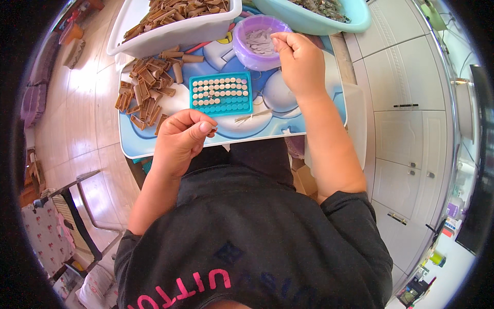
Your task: The person assembles small plastic casings, metal pins, and plastic components into sub-assemblies by hand.
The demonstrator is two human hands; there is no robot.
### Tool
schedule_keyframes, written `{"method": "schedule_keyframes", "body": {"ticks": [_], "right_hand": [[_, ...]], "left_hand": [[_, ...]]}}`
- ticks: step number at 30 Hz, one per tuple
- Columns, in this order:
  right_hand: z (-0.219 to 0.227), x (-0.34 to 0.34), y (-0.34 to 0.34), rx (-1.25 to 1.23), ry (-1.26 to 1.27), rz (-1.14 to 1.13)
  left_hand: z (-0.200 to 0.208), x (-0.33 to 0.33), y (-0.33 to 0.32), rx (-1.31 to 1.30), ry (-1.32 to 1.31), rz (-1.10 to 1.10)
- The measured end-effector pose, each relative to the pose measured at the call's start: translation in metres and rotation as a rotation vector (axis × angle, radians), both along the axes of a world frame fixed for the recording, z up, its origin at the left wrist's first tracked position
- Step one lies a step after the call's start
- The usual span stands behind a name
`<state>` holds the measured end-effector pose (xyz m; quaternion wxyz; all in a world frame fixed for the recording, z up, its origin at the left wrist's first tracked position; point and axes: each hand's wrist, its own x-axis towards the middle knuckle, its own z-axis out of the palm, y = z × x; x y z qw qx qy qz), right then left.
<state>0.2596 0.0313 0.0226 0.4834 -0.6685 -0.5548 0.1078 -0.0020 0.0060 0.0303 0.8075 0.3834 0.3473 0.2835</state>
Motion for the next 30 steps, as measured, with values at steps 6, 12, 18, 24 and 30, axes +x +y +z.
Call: {"method": "schedule_keyframes", "body": {"ticks": [6, 12, 18, 24, 30], "right_hand": [[0.010, -0.016, -0.014, -0.009, 0.121, -0.007], [0.015, -0.057, -0.063, -0.077, 0.036, 0.466], [0.005, -0.076, -0.085, -0.201, 0.298, 0.551], [-0.003, -0.085, -0.092, -0.202, 0.458, 0.525], [-0.015, -0.089, -0.094, -0.172, 0.563, 0.488]], "left_hand": [[0.000, 0.004, -0.002, 0.076, 0.133, -0.019], [-0.010, 0.008, -0.002, 0.158, 0.119, 0.014], [-0.010, 0.009, -0.003, 0.172, 0.147, 0.009], [-0.014, 0.009, -0.005, 0.069, 0.152, 0.027], [-0.020, 0.011, -0.009, -0.147, -0.036, 0.089]]}}
